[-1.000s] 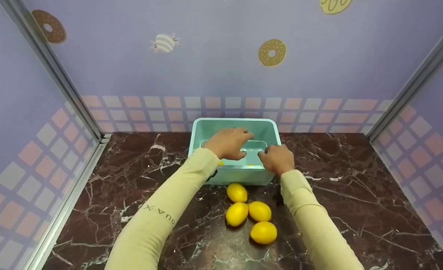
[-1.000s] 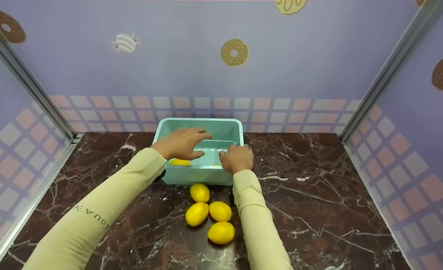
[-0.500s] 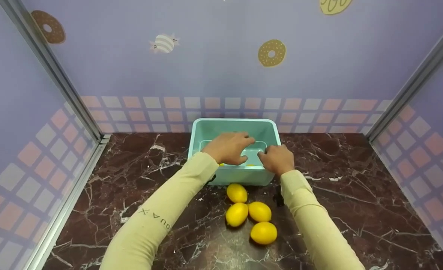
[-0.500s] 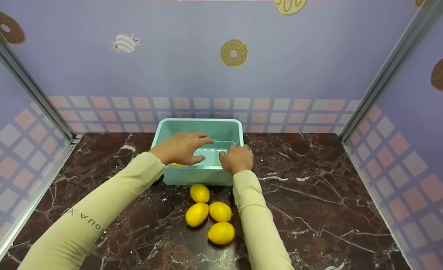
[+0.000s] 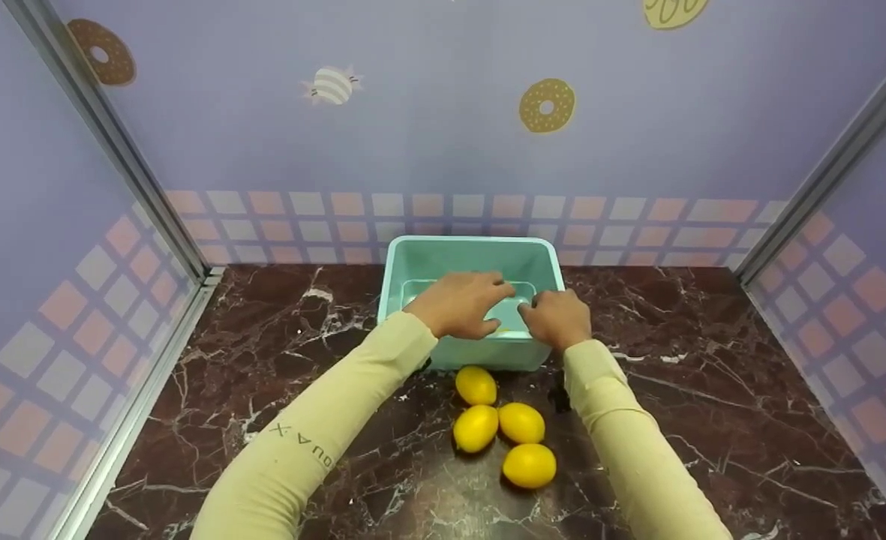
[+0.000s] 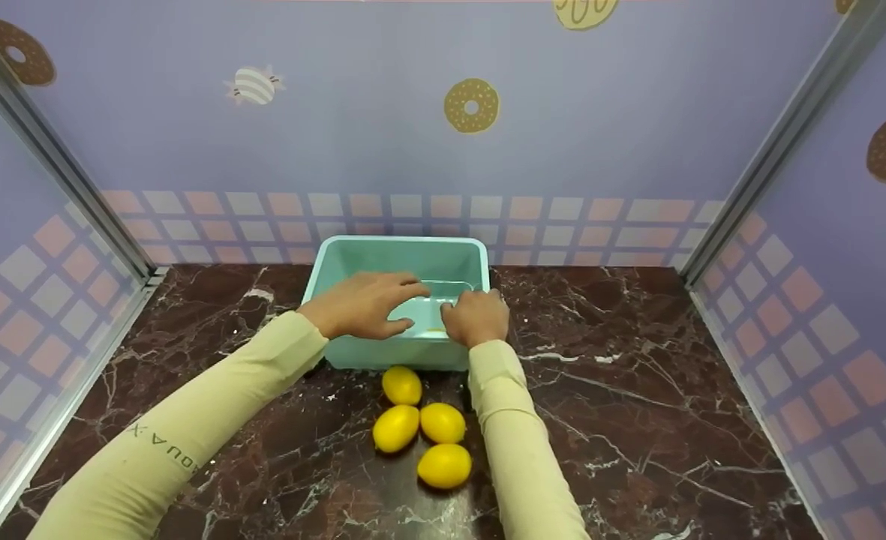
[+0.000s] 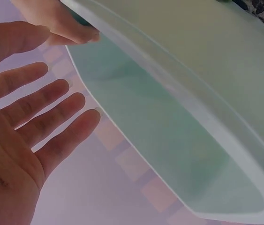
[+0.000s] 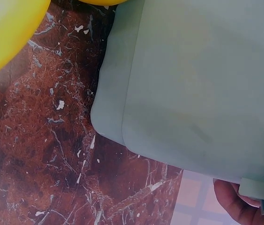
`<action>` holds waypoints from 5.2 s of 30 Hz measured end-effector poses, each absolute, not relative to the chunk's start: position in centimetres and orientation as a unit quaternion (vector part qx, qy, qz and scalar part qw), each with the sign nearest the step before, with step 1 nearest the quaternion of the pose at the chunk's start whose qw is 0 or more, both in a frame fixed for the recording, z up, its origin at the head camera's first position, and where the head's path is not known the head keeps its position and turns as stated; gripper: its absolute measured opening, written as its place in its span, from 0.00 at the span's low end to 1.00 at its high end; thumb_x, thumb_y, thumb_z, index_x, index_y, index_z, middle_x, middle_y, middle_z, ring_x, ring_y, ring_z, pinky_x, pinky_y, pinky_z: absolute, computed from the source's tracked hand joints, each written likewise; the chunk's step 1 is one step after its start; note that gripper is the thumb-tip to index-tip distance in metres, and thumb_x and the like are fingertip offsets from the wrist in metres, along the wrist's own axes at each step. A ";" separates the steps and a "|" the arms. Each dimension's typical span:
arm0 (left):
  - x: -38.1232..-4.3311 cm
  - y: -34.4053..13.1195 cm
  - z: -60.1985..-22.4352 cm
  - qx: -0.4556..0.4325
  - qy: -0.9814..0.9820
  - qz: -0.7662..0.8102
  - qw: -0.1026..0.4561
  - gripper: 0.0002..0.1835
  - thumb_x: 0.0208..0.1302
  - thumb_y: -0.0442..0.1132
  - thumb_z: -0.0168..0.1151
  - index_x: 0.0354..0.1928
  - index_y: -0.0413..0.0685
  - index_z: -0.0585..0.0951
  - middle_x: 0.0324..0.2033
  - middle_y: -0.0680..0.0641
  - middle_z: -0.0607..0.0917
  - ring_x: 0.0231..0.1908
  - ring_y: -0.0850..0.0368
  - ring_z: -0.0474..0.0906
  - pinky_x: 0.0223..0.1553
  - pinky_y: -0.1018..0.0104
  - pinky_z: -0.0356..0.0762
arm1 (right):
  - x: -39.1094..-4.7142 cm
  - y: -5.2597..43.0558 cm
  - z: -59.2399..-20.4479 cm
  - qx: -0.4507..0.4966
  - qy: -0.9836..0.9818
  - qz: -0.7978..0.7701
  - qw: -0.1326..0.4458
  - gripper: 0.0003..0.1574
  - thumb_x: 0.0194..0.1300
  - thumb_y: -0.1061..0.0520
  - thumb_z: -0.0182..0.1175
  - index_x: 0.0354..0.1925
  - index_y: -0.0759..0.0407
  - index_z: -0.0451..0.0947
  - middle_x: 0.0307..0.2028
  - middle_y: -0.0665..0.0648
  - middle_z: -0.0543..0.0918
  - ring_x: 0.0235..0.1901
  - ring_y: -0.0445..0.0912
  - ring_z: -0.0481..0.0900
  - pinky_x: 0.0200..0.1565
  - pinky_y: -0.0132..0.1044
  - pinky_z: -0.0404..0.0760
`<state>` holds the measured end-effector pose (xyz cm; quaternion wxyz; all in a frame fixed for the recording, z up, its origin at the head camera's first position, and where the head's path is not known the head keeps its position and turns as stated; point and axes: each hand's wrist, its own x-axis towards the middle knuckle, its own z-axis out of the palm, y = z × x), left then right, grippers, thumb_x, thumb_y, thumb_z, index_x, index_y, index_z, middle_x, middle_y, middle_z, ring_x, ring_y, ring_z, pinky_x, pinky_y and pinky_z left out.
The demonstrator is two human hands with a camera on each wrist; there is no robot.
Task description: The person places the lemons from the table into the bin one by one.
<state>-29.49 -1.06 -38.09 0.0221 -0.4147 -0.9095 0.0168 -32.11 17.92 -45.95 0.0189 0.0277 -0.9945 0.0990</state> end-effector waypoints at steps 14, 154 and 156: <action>-28.5 -0.7 -38.4 -0.444 -0.895 0.024 0.035 0.23 0.59 0.49 0.55 0.58 0.59 0.70 0.45 0.51 0.76 0.39 0.57 0.75 0.42 0.61 0.77 | -32.2 18.1 -45.7 0.024 -0.994 0.101 0.025 0.33 0.63 0.35 0.41 0.24 0.58 0.78 0.34 0.64 0.82 0.39 0.61 0.77 0.39 0.58 0.76; -24.4 -2.5 -43.2 -0.498 -0.865 0.020 0.054 0.12 0.57 0.47 0.56 0.43 0.55 0.74 0.36 0.54 0.76 0.30 0.59 0.72 0.30 0.62 0.75 | -32.0 17.9 -46.1 0.023 -0.994 0.100 0.025 0.30 0.63 0.38 0.43 0.17 0.55 0.75 0.29 0.61 0.81 0.39 0.60 0.77 0.36 0.55 0.76; -24.4 -2.4 -43.4 -0.500 -0.864 0.024 0.055 0.13 0.57 0.47 0.56 0.44 0.55 0.75 0.36 0.53 0.76 0.29 0.59 0.72 0.30 0.63 0.75 | -32.0 17.9 -46.2 0.023 -0.995 0.098 0.028 0.30 0.63 0.38 0.43 0.17 0.55 0.74 0.28 0.61 0.81 0.38 0.59 0.77 0.36 0.55 0.76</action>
